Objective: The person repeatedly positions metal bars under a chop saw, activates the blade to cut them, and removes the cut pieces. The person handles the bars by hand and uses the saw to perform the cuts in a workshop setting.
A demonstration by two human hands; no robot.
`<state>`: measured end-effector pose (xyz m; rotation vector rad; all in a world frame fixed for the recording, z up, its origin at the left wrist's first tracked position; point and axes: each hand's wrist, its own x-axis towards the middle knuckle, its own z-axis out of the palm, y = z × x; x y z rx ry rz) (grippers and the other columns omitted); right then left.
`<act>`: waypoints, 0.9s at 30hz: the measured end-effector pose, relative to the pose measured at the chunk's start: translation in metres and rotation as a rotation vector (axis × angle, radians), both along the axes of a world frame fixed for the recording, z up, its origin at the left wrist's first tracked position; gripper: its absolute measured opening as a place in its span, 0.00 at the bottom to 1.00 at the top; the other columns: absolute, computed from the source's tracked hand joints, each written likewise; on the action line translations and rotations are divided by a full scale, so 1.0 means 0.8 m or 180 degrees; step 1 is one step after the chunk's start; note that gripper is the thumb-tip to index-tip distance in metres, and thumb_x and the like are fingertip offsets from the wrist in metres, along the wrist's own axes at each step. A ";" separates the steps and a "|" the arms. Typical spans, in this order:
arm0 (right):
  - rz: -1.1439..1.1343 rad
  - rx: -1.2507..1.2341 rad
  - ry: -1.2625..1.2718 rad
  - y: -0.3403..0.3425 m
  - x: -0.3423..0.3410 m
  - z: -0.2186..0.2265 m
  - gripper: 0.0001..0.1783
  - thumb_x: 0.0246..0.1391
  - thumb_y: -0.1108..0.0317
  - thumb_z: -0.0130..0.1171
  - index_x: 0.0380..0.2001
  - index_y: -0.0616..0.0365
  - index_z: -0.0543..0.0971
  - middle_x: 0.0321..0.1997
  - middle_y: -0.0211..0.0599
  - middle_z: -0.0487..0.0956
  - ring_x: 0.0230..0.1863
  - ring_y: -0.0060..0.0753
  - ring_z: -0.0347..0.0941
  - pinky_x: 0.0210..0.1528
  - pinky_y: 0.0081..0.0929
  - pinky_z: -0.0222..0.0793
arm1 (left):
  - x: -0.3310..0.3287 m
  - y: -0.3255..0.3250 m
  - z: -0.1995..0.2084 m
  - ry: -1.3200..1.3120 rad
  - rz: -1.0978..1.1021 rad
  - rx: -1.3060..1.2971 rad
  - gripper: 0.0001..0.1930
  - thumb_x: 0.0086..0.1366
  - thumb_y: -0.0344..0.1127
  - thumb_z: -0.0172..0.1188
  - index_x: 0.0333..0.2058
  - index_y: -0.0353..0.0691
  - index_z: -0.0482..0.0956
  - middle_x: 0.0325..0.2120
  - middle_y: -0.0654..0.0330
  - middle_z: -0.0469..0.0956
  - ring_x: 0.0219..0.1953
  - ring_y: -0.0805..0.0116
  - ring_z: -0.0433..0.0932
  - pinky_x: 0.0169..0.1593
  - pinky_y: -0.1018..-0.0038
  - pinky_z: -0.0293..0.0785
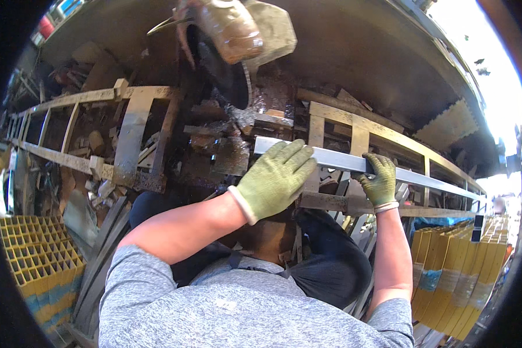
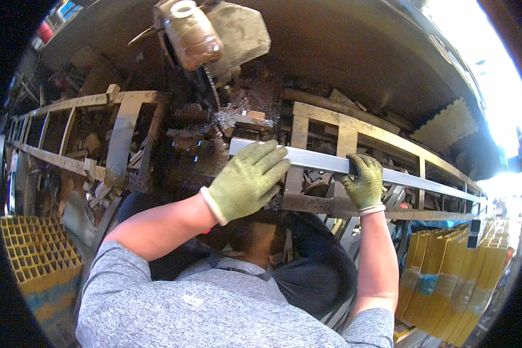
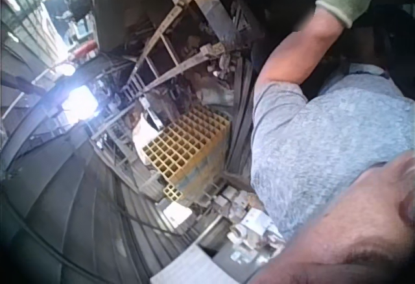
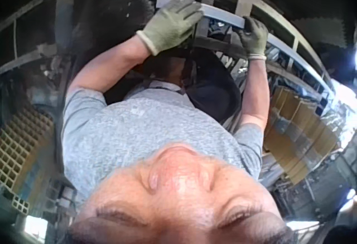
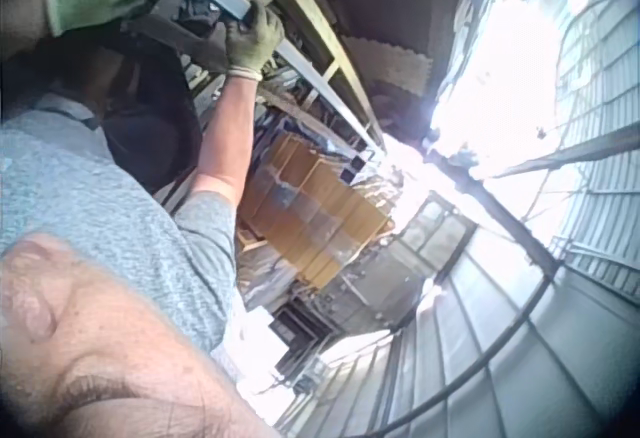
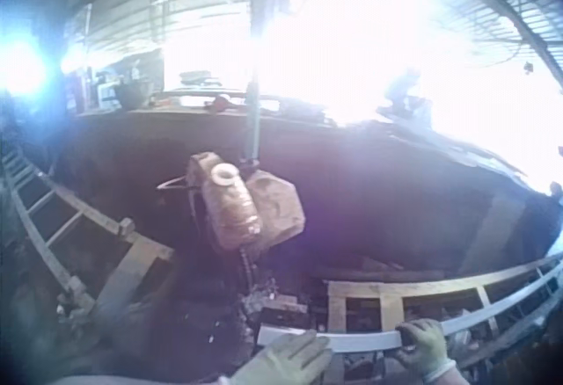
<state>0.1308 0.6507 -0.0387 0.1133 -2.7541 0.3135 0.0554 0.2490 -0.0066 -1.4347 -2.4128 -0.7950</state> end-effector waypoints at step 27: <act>-0.0126 -0.0129 -0.0190 -0.069 -0.105 -0.081 0.39 0.43 0.58 0.92 0.62 0.51 0.92 0.60 0.45 0.92 0.65 0.58 0.84 0.73 0.53 0.78 | -0.085 -0.022 -0.130 0.0036 0.0840 -0.0460 0.30 0.80 0.39 0.61 0.75 0.32 0.81 0.84 0.42 0.71 0.88 0.40 0.65 0.91 0.40 0.52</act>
